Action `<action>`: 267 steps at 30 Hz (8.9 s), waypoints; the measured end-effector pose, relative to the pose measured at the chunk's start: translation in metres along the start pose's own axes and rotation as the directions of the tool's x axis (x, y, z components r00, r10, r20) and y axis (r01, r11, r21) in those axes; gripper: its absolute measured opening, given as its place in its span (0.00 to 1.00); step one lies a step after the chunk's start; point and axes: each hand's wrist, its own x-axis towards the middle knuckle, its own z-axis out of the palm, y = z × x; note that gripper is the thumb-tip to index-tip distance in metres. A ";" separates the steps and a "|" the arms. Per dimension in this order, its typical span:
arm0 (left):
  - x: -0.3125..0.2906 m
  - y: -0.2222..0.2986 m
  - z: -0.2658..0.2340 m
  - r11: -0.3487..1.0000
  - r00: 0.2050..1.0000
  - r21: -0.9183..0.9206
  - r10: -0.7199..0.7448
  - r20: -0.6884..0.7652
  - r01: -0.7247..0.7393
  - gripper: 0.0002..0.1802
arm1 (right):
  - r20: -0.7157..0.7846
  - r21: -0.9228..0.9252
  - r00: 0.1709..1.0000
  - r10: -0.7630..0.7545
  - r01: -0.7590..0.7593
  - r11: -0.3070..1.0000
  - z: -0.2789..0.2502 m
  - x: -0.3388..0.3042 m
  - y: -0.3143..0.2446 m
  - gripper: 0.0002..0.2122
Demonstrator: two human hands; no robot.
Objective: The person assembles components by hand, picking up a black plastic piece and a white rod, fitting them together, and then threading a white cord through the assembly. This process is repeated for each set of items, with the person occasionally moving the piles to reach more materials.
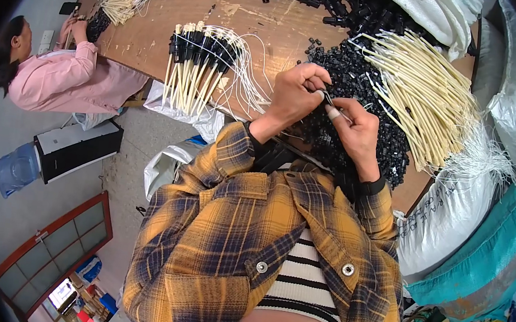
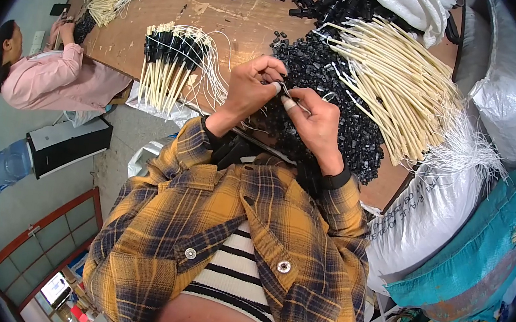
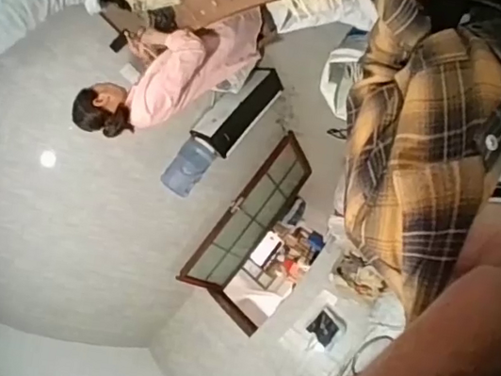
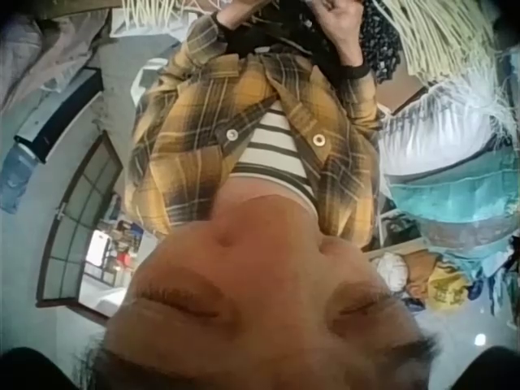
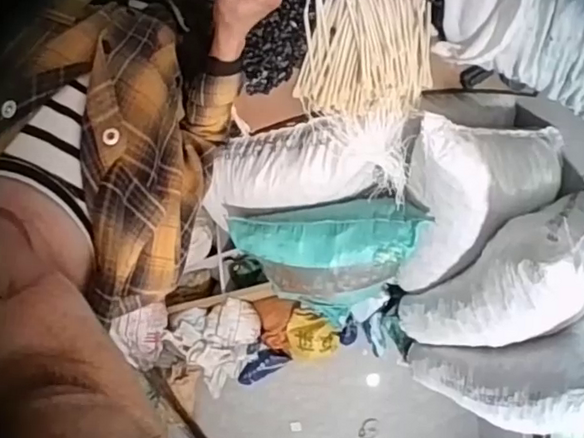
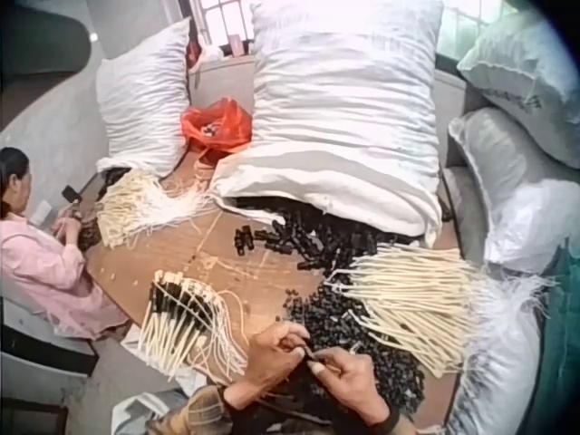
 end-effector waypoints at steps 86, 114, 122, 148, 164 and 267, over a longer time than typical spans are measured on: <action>0.021 0.055 -0.009 0.578 0.786 0.533 0.426 0.448 -0.618 0.09 | -0.038 -0.597 0.981 -0.191 0.131 0.792 -0.035 0.029 -0.022 0.13; 0.008 0.034 -0.023 0.946 0.942 0.322 -0.138 0.305 0.034 0.16 | -0.014 -0.422 0.978 -0.208 0.183 0.888 -0.013 -0.001 -0.005 0.07; 0.005 0.023 -0.021 0.753 0.941 0.572 0.196 0.278 -0.325 0.20 | -0.052 -0.496 0.965 -0.256 0.198 0.846 -0.011 0.007 -0.012 0.06; 0.007 0.037 -0.012 0.881 0.905 0.280 0.295 0.306 -0.382 0.22 | 0.140 -0.459 0.971 -0.194 0.237 0.856 -0.018 0.005 -0.015 0.07; -0.002 0.024 -0.015 0.966 0.964 -0.092 0.250 0.089 -0.242 0.07 | 0.148 -0.324 0.959 -0.241 0.277 0.904 -0.018 0.003 -0.014 0.08; -0.016 0.035 -0.013 0.783 0.924 0.521 0.173 0.342 -0.340 0.17 | 0.006 -0.189 0.991 0.131 -0.128 0.974 -0.013 0.004 -0.026 0.08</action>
